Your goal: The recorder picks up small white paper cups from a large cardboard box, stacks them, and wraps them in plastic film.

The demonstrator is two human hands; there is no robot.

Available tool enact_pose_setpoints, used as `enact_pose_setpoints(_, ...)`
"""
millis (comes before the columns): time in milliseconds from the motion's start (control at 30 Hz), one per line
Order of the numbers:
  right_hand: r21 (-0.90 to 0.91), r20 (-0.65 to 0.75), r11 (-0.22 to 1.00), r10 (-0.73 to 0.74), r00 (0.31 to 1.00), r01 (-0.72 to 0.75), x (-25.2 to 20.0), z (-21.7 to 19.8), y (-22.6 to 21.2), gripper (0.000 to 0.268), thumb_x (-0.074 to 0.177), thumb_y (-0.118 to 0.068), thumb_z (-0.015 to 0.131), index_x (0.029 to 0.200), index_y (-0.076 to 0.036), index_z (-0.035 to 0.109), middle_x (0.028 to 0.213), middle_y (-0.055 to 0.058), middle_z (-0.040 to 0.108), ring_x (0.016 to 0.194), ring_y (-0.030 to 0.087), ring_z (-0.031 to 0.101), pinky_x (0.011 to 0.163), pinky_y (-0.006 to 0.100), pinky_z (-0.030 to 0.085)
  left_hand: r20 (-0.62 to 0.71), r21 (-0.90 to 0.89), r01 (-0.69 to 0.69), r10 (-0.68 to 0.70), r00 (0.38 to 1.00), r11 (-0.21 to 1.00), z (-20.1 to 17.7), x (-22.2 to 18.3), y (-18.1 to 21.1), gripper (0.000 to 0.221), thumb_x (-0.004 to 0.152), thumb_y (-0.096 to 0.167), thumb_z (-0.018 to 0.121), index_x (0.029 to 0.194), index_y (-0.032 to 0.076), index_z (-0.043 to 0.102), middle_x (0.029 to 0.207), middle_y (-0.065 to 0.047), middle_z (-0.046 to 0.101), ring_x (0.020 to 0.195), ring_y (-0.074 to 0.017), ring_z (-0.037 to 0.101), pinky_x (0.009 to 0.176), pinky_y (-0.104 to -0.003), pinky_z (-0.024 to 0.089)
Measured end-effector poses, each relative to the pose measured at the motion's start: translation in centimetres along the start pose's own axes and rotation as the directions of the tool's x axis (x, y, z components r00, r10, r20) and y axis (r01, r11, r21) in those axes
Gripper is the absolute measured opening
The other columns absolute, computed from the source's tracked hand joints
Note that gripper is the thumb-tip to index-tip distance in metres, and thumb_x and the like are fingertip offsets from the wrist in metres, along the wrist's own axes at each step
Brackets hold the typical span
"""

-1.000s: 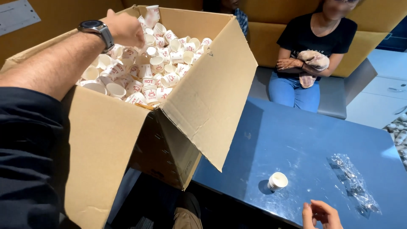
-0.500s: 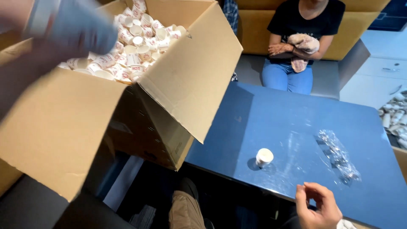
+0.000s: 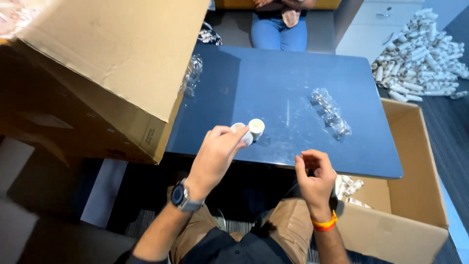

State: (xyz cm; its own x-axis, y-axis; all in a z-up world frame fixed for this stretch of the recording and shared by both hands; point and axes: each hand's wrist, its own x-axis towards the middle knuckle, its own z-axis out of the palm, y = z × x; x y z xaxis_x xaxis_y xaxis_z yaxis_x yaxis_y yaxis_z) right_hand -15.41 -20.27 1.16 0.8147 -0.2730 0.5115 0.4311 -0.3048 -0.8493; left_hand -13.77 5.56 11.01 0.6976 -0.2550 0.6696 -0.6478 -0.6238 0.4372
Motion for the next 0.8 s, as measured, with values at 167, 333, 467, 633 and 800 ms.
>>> enact_pose_setpoints(167, 0.023, 0.039, 0.996, 0.087, 0.995, -0.088, 0.3, 0.5, 0.4, 0.018, 0.094, -0.001, 0.074, 0.109, -0.001, 0.065, 0.090, 0.001, 0.068, 0.077, 0.003, 0.059, 0.061, 0.018, 0.044, 0.088, 0.099, -0.164, 0.156, 0.984, 0.981, 6.7, 2.5, -4.9, 0.043, 0.090, 0.006, 0.066, 0.133, 0.007, 0.066, 0.104, 0.001, 0.074, 0.103, -0.0200, 0.063, 0.090, -0.037, 0.043)
enact_pose_setpoints(333, -0.043, 0.045, 0.995, 0.093, 0.995, -0.091, 0.1, 0.3, 0.1, 0.016, 0.094, -0.001, 0.074, 0.108, -0.002, 0.066, 0.089, 0.000, 0.068, 0.077, 0.003, 0.060, 0.061, 0.018, 0.046, 0.223, 0.233, -0.175, 0.122, 0.967, 0.957, 9.7, 2.2, -6.5, 0.040, 0.089, 0.009, 0.066, 0.129, 0.009, 0.069, 0.099, 0.002, 0.073, 0.107, -0.0198, 0.061, 0.090, -0.042, 0.041)
enact_pose_setpoints(467, -0.059, 0.070, 0.996, 0.070, 0.995, -0.066, 0.2, 0.5, 0.3, 0.016, 0.094, -0.001, 0.073, 0.108, -0.002, 0.065, 0.092, 0.000, 0.069, 0.080, 0.002, 0.061, 0.065, 0.017, 0.047, 0.194, 0.138, -0.160, 0.132, 0.972, 0.977, 9.5, 2.4, -6.2, 0.041, 0.084, 0.027, 0.076, 0.121, 0.011, 0.069, 0.123, -0.009, 0.067, 0.118, -0.0275, 0.057, 0.090, -0.044, 0.042)
enact_pose_setpoints(633, -0.076, 0.095, 0.994, 0.085, 0.992, -0.078, 0.8, 1.4, 0.0, 0.016, 0.094, -0.003, 0.074, 0.107, -0.003, 0.066, 0.090, 0.000, 0.069, 0.076, 0.002, 0.059, 0.061, 0.018, 0.045, 0.083, -0.089, 0.052, -0.044, 0.996, 0.995, 9.9, 1.0, -7.0, 0.071, 0.078, 0.031, 0.084, 0.140, 0.011, 0.057, 0.141, -0.023, 0.055, 0.129, -0.0346, 0.050, 0.103, -0.045, 0.045)
enact_pose_setpoints(800, -0.169, 0.182, 0.985, 0.059, 0.982, -0.028, 3.1, 2.8, -2.6, 0.015, 0.089, -0.004, 0.076, 0.102, -0.002, 0.068, 0.083, 0.001, 0.070, 0.067, 0.003, 0.059, 0.056, 0.019, 0.044, 0.156, -0.353, 0.349, -0.313, 0.937, 0.868, 13.0, -2.0, -9.9, 0.074, 0.090, 0.028, 0.081, 0.151, 0.005, 0.046, 0.144, -0.019, 0.057, 0.132, -0.0309, 0.060, 0.107, -0.040, 0.053)
